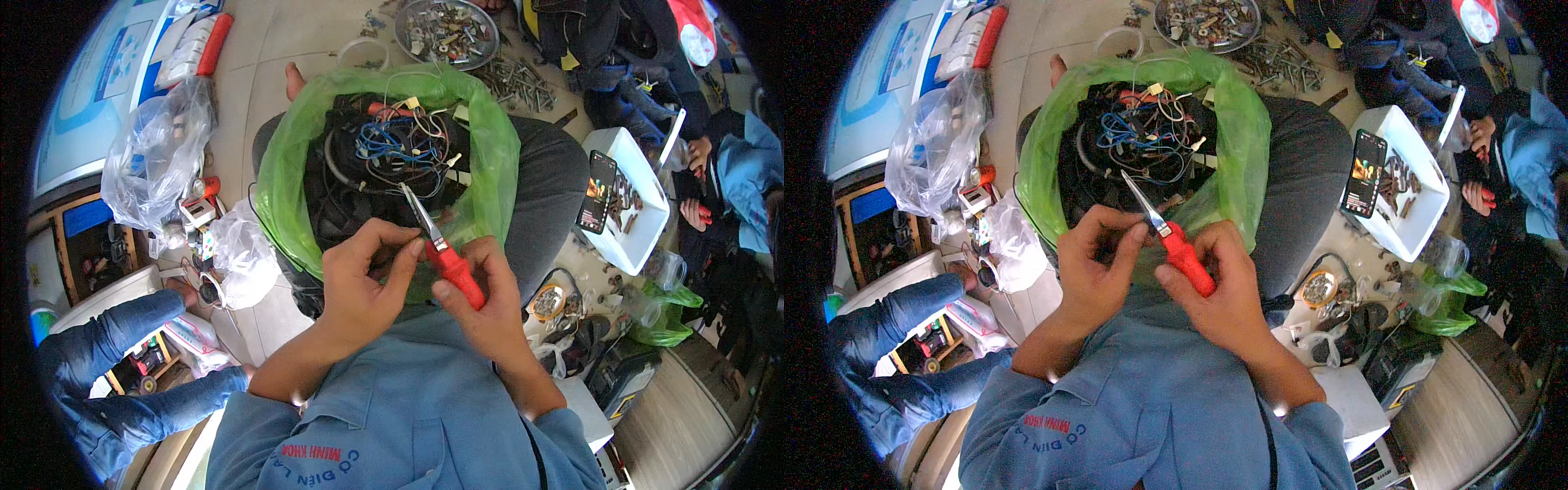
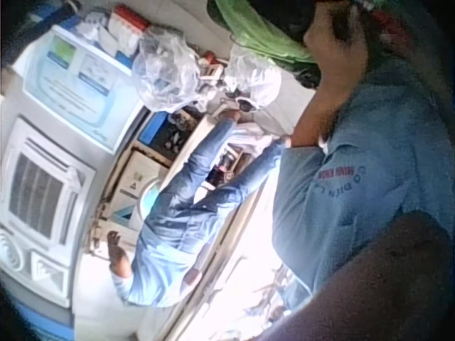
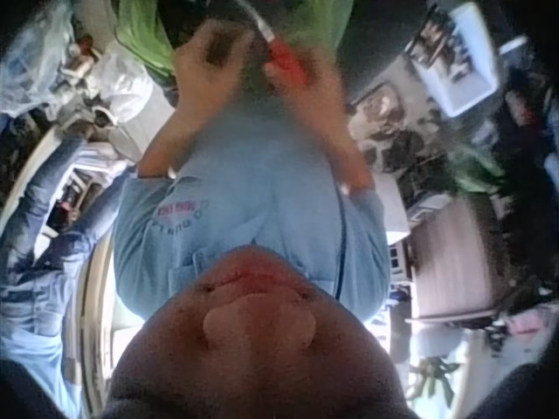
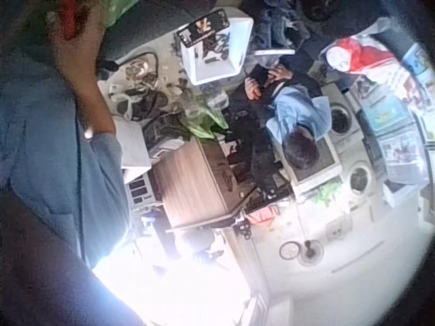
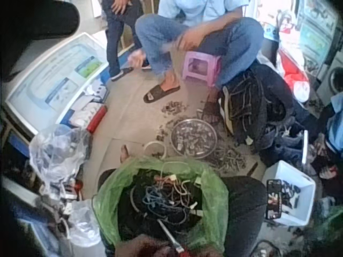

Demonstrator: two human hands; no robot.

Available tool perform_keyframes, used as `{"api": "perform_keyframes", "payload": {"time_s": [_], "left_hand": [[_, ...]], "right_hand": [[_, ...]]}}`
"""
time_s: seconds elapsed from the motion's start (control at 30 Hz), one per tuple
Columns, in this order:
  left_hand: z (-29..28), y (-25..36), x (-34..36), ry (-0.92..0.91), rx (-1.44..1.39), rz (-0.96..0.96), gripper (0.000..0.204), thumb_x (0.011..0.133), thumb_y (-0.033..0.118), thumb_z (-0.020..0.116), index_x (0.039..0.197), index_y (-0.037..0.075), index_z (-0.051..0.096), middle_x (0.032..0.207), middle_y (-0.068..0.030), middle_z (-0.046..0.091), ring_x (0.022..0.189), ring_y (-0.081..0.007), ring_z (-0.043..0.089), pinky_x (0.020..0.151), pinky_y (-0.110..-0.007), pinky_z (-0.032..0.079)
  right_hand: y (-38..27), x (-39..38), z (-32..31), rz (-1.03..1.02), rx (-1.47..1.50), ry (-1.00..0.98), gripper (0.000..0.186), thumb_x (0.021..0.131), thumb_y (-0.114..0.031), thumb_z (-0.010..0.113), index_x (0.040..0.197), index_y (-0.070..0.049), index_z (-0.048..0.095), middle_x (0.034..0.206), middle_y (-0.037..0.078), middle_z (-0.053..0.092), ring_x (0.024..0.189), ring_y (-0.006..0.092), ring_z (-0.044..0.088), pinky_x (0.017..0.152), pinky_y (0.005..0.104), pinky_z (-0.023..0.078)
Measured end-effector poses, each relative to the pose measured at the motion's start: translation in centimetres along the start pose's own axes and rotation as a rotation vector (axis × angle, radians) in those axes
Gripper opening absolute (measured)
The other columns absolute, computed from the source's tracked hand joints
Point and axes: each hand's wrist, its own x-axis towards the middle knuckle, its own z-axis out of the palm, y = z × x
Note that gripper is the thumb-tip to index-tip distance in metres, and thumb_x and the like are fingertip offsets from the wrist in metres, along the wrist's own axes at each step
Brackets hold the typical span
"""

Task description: The person sits on the floor and works on a tangled bundle of wires inside a green plastic bag. They use pliers to strip and cut wires, and a multimeter to test connections. The person handles various wires and connectors, occasionally placing tools down and picking up new ones.

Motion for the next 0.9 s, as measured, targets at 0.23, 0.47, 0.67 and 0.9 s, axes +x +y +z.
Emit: {"api": "perform_keyframes", "payload": {"time_s": [0.23,0.47,0.67,0.9], "left_hand": [[-0.3,0.0,-0.4,-0.004,0.083,0.024,0.009,0.093,0.005,0.068,0.097,-0.002,0.065,0.076,-0.0075,0.069,0.066,-0.0078,0.064,0.057,-0.024,0.048],[-1.3,1.5,-0.5,-0.041,0.107,-0.107,0.008,0.095,0.005,0.064,0.099,-0.002,0.063,0.084,-0.0079,0.069,0.073,-0.0119,0.065,0.067,-0.025,0.051],[-5.4,0.8,0.0,0.118,0.235,0.006,0.015,0.1,0.016,0.06,0.104,0.001,0.063,0.079,-0.0055,0.066,0.073,-0.0115,0.06,0.069,-0.028,0.048],[-12.0,-0.8,1.2,0.372,0.351,-0.171,0.031,0.092,0.026,0.073,0.096,0.0,0.055,0.085,-0.0038,0.056,0.075,-0.0097,0.047,0.067,-0.028,0.039]], "right_hand": [[-0.7,1.1,0.4,-0.024,-0.195,0.012,0.034,0.082,-0.017,0.078,0.108,-0.001,0.064,0.088,0.018,0.07,0.081,0.0289,0.072,0.076,0.0376,0.055],[-0.2,1.8,1.0,-0.124,-0.302,0.148,0.031,0.083,-0.015,0.076,0.107,0.0,0.065,0.083,0.015,0.069,0.076,0.0219,0.069,0.072,0.0318,0.053],[-0.5,2.0,-1.5,-0.293,-0.405,-0.055,0.035,0.087,-0.013,0.073,0.117,0.001,0.064,0.103,0.02,0.069,0.091,0.0343,0.07,0.084,0.0384,0.053],[-1.8,0.5,-2.6,-0.157,-0.274,-0.263,0.047,0.086,-0.013,0.074,0.129,-0.001,0.058,0.115,0.02,0.067,0.106,0.0387,0.066,0.092,0.0401,0.051]]}}
